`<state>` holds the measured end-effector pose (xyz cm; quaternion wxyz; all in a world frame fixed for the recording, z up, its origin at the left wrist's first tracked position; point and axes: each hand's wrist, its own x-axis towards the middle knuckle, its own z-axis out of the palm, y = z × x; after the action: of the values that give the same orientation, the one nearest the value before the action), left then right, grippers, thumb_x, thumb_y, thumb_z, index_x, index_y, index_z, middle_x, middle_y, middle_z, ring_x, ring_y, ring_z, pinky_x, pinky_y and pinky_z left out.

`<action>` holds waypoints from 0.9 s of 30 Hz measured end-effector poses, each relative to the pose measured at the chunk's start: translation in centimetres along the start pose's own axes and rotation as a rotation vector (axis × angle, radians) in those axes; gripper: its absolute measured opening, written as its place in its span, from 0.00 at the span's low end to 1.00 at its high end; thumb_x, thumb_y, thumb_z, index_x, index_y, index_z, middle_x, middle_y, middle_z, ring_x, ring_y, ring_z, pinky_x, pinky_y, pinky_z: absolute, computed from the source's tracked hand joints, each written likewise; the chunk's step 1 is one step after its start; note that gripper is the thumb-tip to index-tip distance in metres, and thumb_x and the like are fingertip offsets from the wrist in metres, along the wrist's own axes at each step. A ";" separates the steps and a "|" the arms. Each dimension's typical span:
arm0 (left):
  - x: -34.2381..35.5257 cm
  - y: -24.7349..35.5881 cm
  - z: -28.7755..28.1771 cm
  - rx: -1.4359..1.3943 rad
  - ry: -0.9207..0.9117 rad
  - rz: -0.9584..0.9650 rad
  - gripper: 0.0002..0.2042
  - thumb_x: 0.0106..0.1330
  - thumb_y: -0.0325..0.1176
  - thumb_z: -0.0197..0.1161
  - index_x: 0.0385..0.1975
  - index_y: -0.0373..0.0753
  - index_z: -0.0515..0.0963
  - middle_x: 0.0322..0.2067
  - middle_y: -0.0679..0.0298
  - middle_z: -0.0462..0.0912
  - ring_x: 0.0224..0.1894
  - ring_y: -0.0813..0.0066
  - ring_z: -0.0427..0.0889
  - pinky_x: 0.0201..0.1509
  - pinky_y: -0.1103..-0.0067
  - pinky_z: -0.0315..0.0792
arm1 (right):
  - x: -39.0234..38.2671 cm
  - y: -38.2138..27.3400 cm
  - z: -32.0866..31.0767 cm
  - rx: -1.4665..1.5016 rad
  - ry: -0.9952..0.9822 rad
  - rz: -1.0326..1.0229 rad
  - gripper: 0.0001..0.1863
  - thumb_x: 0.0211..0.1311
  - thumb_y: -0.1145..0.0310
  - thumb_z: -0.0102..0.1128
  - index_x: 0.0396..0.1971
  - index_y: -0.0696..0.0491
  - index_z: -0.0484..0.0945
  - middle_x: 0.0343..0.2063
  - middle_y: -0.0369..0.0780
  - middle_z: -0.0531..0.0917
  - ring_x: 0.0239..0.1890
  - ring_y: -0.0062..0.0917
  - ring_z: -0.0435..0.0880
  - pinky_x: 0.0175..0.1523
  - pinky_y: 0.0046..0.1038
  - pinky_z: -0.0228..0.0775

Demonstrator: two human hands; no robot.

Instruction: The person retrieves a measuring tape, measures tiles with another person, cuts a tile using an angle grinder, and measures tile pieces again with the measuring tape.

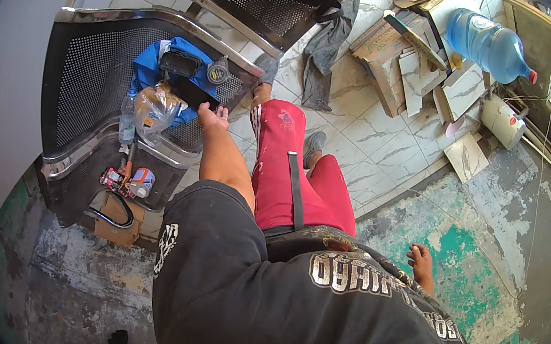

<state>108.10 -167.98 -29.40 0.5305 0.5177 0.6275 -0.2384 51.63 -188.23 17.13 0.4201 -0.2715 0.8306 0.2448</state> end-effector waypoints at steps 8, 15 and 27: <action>-4.6 -3.0 2.4 1.220 0.201 1.118 0.35 0.55 0.45 0.66 0.60 0.32 0.63 0.56 0.43 0.67 0.59 0.47 0.67 0.63 0.64 0.64 | 0.5 2.9 0.4 0.029 0.057 0.009 0.18 0.66 0.60 0.54 0.50 0.54 0.73 0.45 0.39 0.79 0.43 0.25 0.78 0.46 0.30 0.70; -7.8 -5.1 10.1 1.410 0.375 0.916 0.45 0.47 0.56 0.72 0.58 0.30 0.63 0.53 0.44 0.69 0.57 0.48 0.71 0.59 0.64 0.70 | -1.0 5.6 1.9 0.065 0.078 0.059 0.19 0.65 0.61 0.56 0.50 0.55 0.73 0.44 0.40 0.79 0.44 0.27 0.79 0.46 0.30 0.70; -10.9 -3.5 4.9 1.542 -0.176 0.919 0.48 0.44 0.50 0.73 0.60 0.26 0.57 0.55 0.37 0.69 0.59 0.44 0.70 0.62 0.65 0.65 | -1.5 6.5 6.1 0.153 0.065 -0.134 0.17 0.61 0.62 0.59 0.45 0.59 0.77 0.37 0.41 0.81 0.38 0.27 0.80 0.40 0.28 0.73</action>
<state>105.92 -177.71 -21.93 0.1250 0.9094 -0.0184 -0.3962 51.56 -179.20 16.28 0.4280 -0.3013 0.8400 0.1432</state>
